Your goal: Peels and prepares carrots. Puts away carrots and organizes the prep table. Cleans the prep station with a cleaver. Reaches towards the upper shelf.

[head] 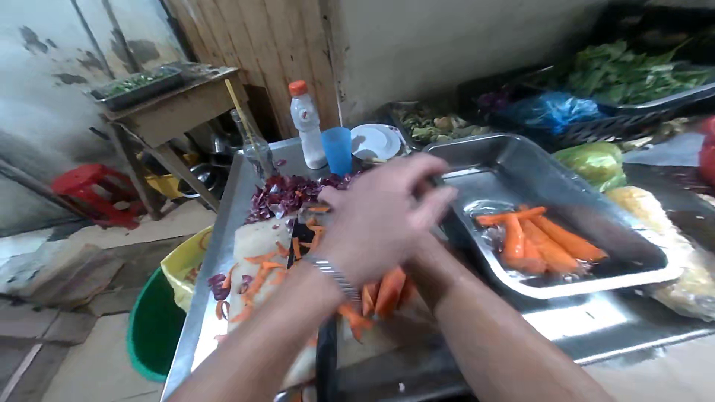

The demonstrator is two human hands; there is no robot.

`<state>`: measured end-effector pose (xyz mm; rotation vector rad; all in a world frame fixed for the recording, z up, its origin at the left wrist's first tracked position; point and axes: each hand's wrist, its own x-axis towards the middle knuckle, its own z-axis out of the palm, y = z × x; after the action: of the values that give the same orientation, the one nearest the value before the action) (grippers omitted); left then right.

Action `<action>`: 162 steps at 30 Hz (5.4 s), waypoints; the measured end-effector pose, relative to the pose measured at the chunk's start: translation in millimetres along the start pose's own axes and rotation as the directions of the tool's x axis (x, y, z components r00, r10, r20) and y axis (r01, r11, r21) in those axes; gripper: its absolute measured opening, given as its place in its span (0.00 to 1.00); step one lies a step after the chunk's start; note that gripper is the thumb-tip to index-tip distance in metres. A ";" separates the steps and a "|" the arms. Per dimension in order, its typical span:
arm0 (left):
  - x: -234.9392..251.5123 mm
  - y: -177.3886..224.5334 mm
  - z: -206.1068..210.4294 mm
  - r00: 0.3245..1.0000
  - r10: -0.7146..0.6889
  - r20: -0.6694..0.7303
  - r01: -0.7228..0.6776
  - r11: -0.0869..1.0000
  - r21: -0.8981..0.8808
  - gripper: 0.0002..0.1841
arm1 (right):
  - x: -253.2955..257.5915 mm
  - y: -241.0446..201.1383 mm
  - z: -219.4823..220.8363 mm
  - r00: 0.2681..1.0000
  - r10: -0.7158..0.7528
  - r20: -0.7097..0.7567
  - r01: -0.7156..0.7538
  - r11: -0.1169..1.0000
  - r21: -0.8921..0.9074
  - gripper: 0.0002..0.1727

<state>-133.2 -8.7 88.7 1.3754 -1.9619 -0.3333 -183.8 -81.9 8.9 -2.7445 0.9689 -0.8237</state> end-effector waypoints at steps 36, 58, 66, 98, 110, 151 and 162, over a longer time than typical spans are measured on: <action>-97.8 -115.5 -18.9 0.774 -0.608 -0.176 0.159 0.456 -0.875 0.15 | 2.2 1.5 -31.7 0.834 0.219 0.506 -0.552 0.328 0.767 0.22; -95.8 -109.4 -20.8 0.686 -0.721 0.099 0.297 0.153 -0.942 0.29 | -18.1 -56.9 -5.5 0.983 -0.133 0.128 0.118 0.986 0.117 0.43; -103.6 -119.7 -22.9 0.717 -0.695 0.049 0.180 0.116 -0.977 0.25 | -22.6 -64.4 7.3 0.957 -0.289 -0.007 0.289 0.957 0.022 0.35; -110.2 -107.9 -25.3 0.787 -0.609 0.105 0.323 0.261 -0.910 0.28 | -0.8 -6.7 -1.7 0.999 -0.006 0.048 -0.006 0.972 0.237 0.23; -109.7 -122.3 -20.7 0.683 -0.725 -0.086 0.200 0.299 -0.933 0.18 | -22.1 -53.2 12.1 0.956 -0.288 0.059 0.268 0.937 0.225 0.25; -109.8 -118.6 -26.3 0.730 -0.684 -0.001 0.227 0.244 -0.943 0.24 | -21.9 -44.9 5.9 0.958 -0.286 0.032 0.253 0.890 0.378 0.21; -112.3 -122.8 -22.3 0.728 -0.681 -0.082 0.178 0.304 -0.936 0.22 | -26.3 -50.2 8.7 0.922 -0.385 0.049 0.351 0.881 0.317 0.20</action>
<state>-9.6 46.9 -10.3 1.0454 -0.6330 -1.0346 -168.7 -26.8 3.6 -2.6953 0.2649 -0.7797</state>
